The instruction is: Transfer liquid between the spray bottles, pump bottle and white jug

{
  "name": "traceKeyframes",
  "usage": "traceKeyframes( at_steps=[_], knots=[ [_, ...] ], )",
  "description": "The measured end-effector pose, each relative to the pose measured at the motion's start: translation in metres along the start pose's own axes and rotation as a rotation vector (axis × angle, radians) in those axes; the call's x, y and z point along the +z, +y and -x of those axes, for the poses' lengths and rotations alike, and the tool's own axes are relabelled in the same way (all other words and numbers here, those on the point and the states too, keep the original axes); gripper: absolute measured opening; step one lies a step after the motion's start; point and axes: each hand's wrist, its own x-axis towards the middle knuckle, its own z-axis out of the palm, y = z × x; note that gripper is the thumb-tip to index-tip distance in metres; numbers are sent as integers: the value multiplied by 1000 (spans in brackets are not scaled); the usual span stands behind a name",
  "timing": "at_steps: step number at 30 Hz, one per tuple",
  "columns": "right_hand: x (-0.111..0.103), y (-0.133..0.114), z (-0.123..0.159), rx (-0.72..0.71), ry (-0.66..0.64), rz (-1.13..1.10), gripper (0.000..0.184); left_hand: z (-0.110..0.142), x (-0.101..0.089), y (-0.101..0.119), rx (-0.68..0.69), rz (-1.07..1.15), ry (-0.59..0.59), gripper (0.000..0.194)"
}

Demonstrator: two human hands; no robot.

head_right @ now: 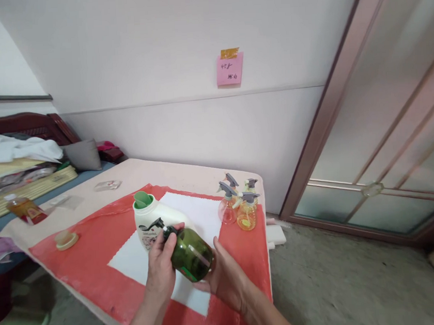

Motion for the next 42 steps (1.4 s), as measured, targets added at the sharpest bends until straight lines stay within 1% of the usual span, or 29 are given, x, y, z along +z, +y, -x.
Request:
traceKeyframes(
  at_steps=[2, 4, 5, 9, 12, 14, 16, 18, 19, 20, 21, 23, 25, 26, 27, 28, 29, 31, 32, 33, 34, 35, 36, 37, 39, 40, 41, 42],
  knots=[
    [6, 8, 0, 139, -93, -129, 70, -3, 0, 5, -1, 45, -8, 35],
    [11, 15, -1, 196, -116, -246, 67, -5, -1, 11, 3, 58, -15, 36],
    [12, 18, -3, 195, -104, -277, 64, -5, -2, 14, 8, 41, -13, 36],
    [9, 22, -7, 146, -48, -257, 58, -8, -5, 20, 31, -99, 1, 36],
    [8, 23, -5, 105, -41, -242, 61, -8, -8, 17, 65, -136, 13, 37],
    [10, 22, 0, 37, -37, -218, 63, -8, -10, 14, 83, -152, 10, 36],
    [16, 20, 3, -97, -33, -167, 64, -8, -11, 12, 85, -173, 29, 35],
    [21, 17, 4, -250, -36, -118, 69, -7, -12, 12, 77, -198, 77, 36],
    [23, 16, 4, -298, -43, -116, 70, -6, -12, 13, 76, -206, 102, 37],
    [24, 15, 3, -308, -48, -136, 70, -6, -11, 13, 79, -206, 120, 37],
    [23, 15, 1, -274, -54, -163, 68, -5, -11, 13, 83, -198, 128, 37],
    [20, 15, -3, -92, -64, -210, 66, -5, -10, 14, 92, -167, 127, 36],
    [13, 17, -6, 136, -82, -219, 77, -4, -9, 14, 89, -150, 113, 35],
    [10, 17, -7, 221, -102, -218, 83, -4, -9, 14, 83, -144, 110, 35],
    [8, 18, -8, 258, -127, -221, 85, -5, -9, 13, 78, -132, 112, 34],
    [6, 18, -8, 249, -149, -229, 81, -5, -9, 13, 79, -111, 118, 34],
    [5, 18, -7, 205, -165, -241, 73, -6, -10, 12, 82, -80, 127, 34],
    [5, 16, -4, 53, -181, -261, 57, -8, -11, 10, 82, -4, 147, 33],
    [5, 14, -2, -29, -185, -268, 57, -9, -12, 9, 76, 25, 151, 33],
    [6, 13, -1, -91, -191, -276, 61, -9, -13, 8, 68, 40, 150, 32],
    [7, 12, -1, -124, -197, -280, 64, -9, -14, 7, 61, 41, 145, 32],
    [8, 12, -1, -128, -201, -278, 62, -9, -14, 7, 61, 27, 138, 32],
    [9, 12, -2, -91, -199, -271, 58, -9, -15, 7, 67, -1, 135, 32],
    [9, 13, -3, -19, -190, -260, 57, -8, -14, 7, 76, -38, 132, 32],
    [8, 15, -5, 143, -170, -237, 72, -7, -14, 9, 88, -102, 128, 33],
    [7, 17, -6, 185, -167, -232, 76, -6, -13, 9, 94, -115, 128, 34],
    [6, 18, -6, 184, -168, -238, 72, -6, -13, 9, 102, -109, 130, 34],
    [6, 18, -6, 140, -172, -249, 64, -6, -13, 9, 110, -88, 132, 34]
  ],
)
